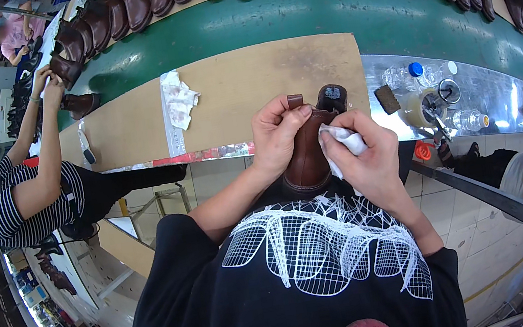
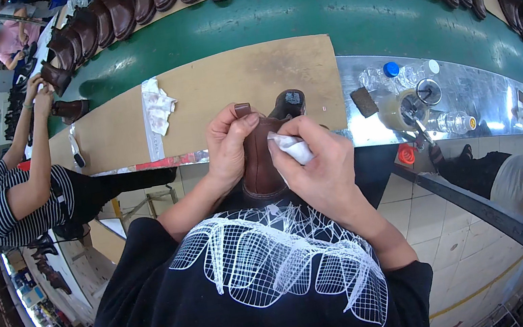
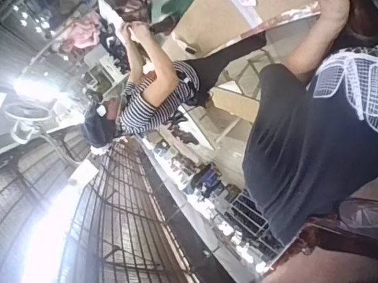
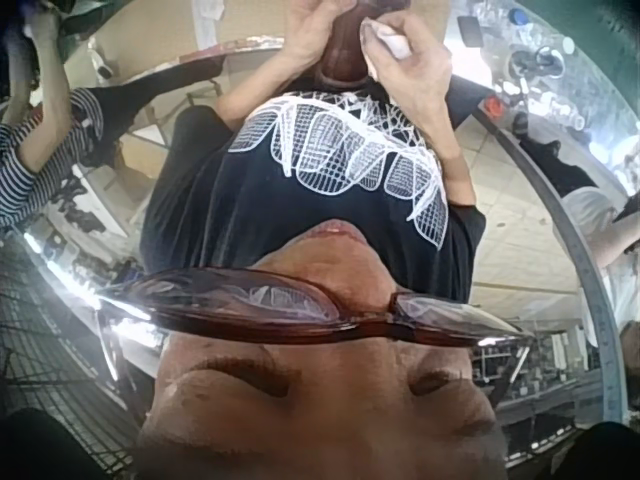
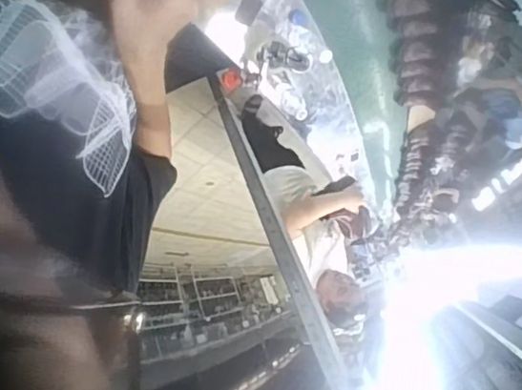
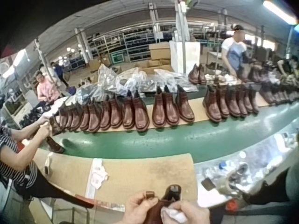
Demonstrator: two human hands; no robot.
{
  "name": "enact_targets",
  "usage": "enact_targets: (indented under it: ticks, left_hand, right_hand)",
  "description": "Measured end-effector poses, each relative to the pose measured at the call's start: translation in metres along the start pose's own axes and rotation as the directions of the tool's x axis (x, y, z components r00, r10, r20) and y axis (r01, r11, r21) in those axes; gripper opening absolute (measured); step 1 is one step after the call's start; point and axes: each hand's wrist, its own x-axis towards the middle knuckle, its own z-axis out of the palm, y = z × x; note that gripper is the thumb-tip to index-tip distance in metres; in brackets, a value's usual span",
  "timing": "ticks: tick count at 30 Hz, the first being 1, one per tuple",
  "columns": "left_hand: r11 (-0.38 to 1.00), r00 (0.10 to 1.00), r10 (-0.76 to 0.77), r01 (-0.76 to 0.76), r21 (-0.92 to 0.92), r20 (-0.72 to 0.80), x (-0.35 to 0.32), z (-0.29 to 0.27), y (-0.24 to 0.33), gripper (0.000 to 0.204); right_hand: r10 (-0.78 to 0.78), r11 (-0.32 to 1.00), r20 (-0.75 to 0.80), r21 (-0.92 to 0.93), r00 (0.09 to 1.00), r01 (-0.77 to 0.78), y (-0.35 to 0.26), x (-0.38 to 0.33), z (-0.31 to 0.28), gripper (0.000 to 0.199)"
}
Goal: Inspecting and cleaning finished leather boots on a manufacturing conveyor line.
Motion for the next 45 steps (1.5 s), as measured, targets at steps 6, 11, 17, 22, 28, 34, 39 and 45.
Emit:
enact_targets:
  ticks: [6,11,17,22,28,34,39,45]
  left_hand:
    - [0.998,0.999,0.003,-0.005,0.066,0.034,-0.001,0.001,0.0,0.005]
    - [0.996,0.996,-0.084,0.084,0.014,-0.007,0.002,0.0,0.0,0.005]
    - [0.994,0.995,-0.101,0.1,-0.043,-0.006,0.007,0.001,0.003,0.006]
    - [0.996,0.997,-0.077,0.075,0.049,0.025,0.007,0.0,0.002,0.007]
    - [0.994,0.994,-0.103,0.102,0.034,0.038,0.009,-0.002,0.001,0.007]
    - [0.993,0.993,-0.119,0.12,-0.013,0.018,0.007,-0.001,0.003,0.007]
    - [0.995,0.997,-0.084,0.083,0.049,0.001,0.005,-0.002,0.0,0.007]
    - [0.994,0.996,-0.087,0.088,0.064,-0.015,0.005,-0.001,0.003,0.007]
  right_hand:
    - [0.029,0.998,-0.035,-0.057,0.999,-0.031,0.008,0.001,0.009,0.015]
    - [0.157,0.988,-0.043,0.012,0.987,-0.156,0.014,0.0,0.005,0.016]
    - [0.281,0.864,0.031,0.428,0.959,-0.267,0.008,-0.002,0.005,0.012]
    - [0.248,0.929,0.002,0.285,0.969,-0.238,0.011,0.002,0.008,0.012]
    - [0.239,0.94,-0.007,0.254,0.971,-0.229,0.02,0.0,0.01,0.014]
    - [0.315,0.859,0.012,0.422,0.949,-0.29,0.008,-0.002,0.009,0.012]
    - [0.229,0.931,-0.037,0.3,0.973,-0.208,0.01,-0.004,0.012,0.012]
    - [0.159,0.983,-0.039,0.105,0.987,-0.154,0.012,-0.002,0.016,0.008]
